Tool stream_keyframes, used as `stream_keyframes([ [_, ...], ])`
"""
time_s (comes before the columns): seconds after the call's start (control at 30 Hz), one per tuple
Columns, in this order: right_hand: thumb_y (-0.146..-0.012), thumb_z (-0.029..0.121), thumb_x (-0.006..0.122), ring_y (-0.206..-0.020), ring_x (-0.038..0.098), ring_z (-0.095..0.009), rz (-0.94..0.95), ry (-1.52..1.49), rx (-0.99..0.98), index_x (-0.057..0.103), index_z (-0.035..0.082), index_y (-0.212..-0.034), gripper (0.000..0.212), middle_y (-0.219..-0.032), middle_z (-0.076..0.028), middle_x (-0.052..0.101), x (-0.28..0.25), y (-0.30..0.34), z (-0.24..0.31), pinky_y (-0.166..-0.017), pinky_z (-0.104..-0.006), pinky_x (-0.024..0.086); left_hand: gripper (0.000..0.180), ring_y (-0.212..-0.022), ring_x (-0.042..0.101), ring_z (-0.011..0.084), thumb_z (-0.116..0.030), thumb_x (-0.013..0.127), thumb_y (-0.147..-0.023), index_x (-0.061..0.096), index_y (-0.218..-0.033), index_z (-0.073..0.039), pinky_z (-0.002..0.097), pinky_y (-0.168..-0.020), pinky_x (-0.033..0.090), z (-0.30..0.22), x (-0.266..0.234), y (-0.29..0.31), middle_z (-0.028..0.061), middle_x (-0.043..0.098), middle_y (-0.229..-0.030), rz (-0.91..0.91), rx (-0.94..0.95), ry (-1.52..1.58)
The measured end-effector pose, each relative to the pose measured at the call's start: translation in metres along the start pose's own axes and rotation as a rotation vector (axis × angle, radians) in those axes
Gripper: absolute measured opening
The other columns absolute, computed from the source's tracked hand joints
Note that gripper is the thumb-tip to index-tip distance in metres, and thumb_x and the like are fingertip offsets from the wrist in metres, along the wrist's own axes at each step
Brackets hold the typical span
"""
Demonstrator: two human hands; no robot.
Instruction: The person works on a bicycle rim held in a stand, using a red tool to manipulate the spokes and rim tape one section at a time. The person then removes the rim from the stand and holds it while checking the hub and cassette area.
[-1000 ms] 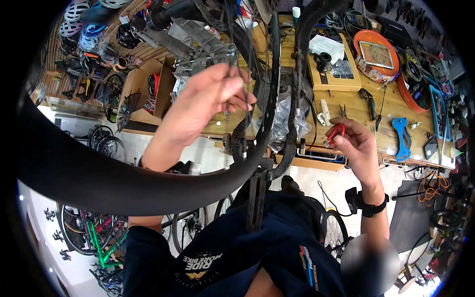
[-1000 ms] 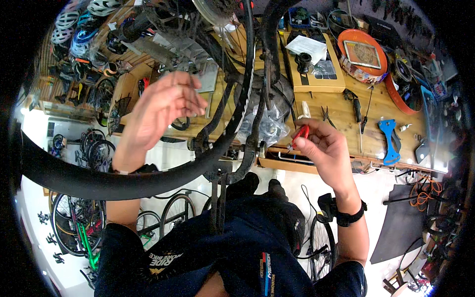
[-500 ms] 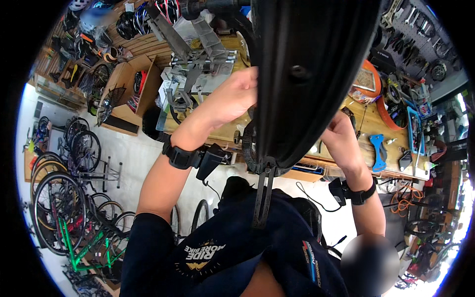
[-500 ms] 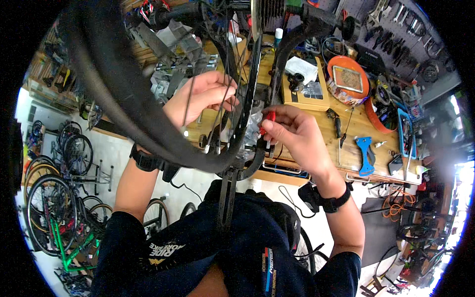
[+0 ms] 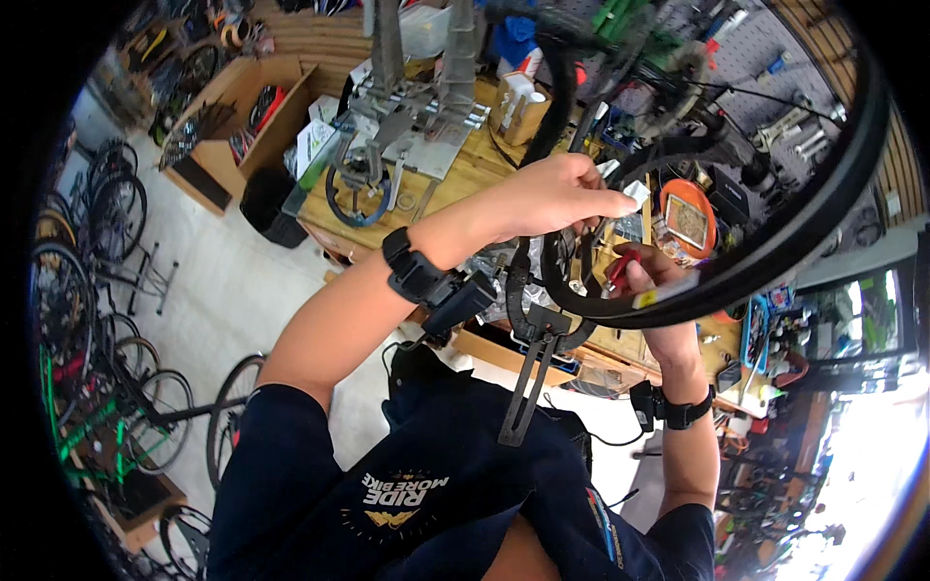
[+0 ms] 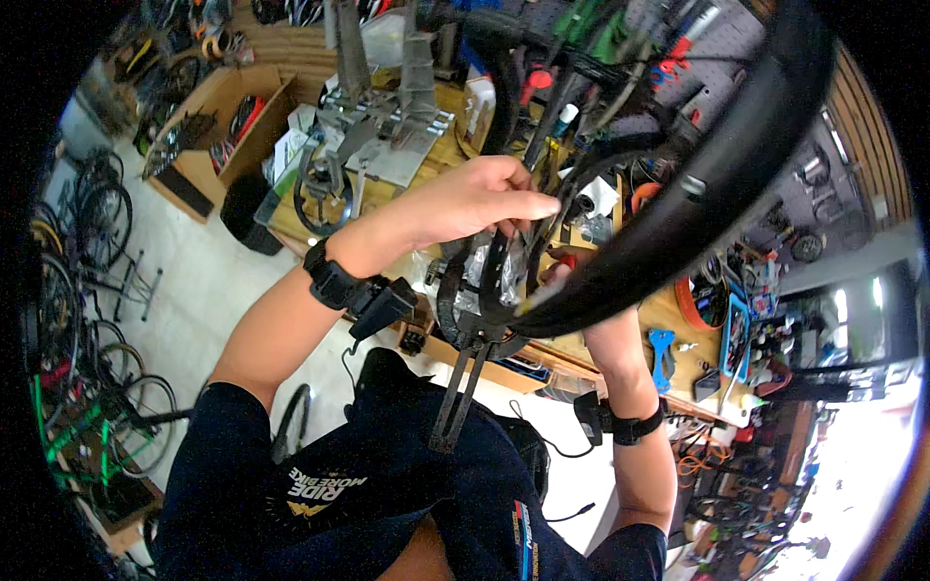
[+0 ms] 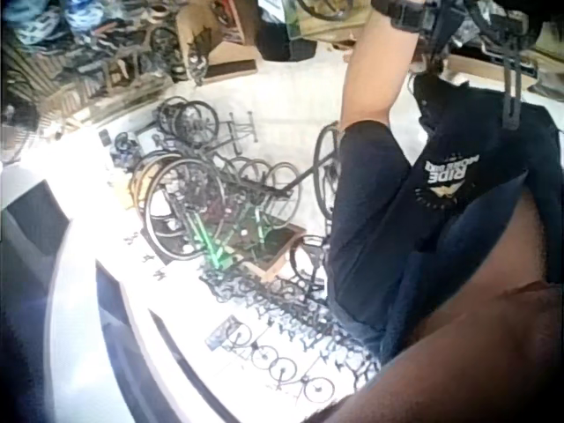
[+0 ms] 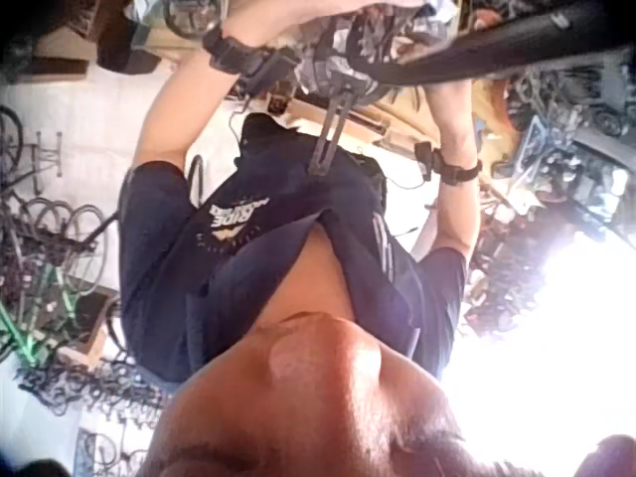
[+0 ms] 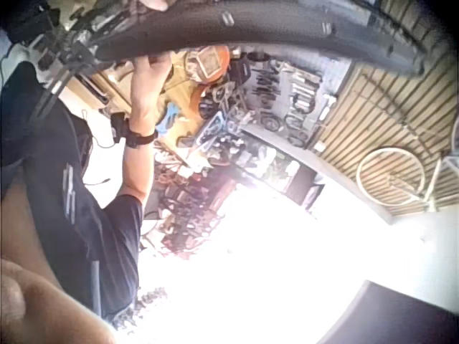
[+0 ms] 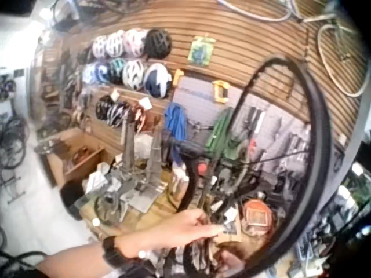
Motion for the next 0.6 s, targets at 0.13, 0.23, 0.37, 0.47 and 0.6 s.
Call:
stream_keyframes([
  [0.13,-0.099,0.021,0.056,-0.078,0.06,-0.007,0.008,-0.05,0.038,0.056,-0.001,-0.123,0.032,-0.097,-0.007,0.066,0.001,-0.003,0.008,-0.067,-0.0207,0.049,0.051,-0.065,0.058,0.0111,-0.053,0.069,-0.082,0.064,-0.081,-0.003,0.0232,-0.063,0.045,-0.027,0.002,0.008,0.0041,0.063,-0.073,0.067,-0.058,0.035],
  [0.23,-0.098,0.021,0.058,-0.079,0.062,-0.01,0.014,-0.156,0.037,0.055,-0.004,-0.123,0.035,-0.097,-0.008,0.066,-0.003,-0.008,0.014,-0.068,-0.0233,0.051,0.058,-0.056,0.056,0.0134,-0.062,0.063,-0.082,0.064,-0.07,-0.005,0.0256,-0.058,0.041,-0.069,0.008,0.014,0.006,0.064,-0.066,0.062,-0.08,0.123],
  [0.37,-0.097,0.021,0.06,-0.074,0.063,-0.011,0.003,-0.171,0.052,0.055,-0.007,-0.122,0.038,-0.097,-0.012,0.067,-0.007,-0.012,0.016,-0.066,-0.0247,0.051,0.051,-0.057,0.055,0.0142,-0.054,0.059,-0.087,0.062,-0.078,-0.005,0.0279,-0.055,0.039,-0.105,0.014,0.004,0.0094,0.063,-0.07,0.06,-0.064,0.253],
  [0.47,-0.097,0.018,0.059,-0.073,0.063,-0.012,-0.013,-0.205,0.061,0.055,-0.005,-0.122,0.034,-0.099,-0.012,0.066,-0.012,-0.012,0.006,-0.067,-0.0261,0.052,0.058,-0.063,0.057,0.0174,-0.055,0.049,-0.091,0.061,-0.1,0.0,0.0314,-0.059,0.045,-0.101,0.013,0.006,0.0099,0.062,-0.073,0.151,-0.075,0.178],
  [0.6,-0.097,0.015,0.059,-0.072,0.062,-0.013,-0.015,-0.23,0.105,0.055,-0.005,-0.121,0.031,-0.096,-0.011,0.066,-0.013,-0.011,0.0,-0.067,-0.0272,0.053,0.059,-0.058,0.057,0.0176,-0.054,0.062,-0.083,0.066,-0.071,0.004,0.0304,-0.058,0.046,-0.052,0.008,0.002,0.0095,0.06,-0.064,0.167,-0.056,0.125],
])
Point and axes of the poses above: each hand's wrist, its own y-axis away from the middle knuckle, its own x-axis out of the palm, z = x × y, the point moved 6 cm from there along -y, towards the middle knuckle
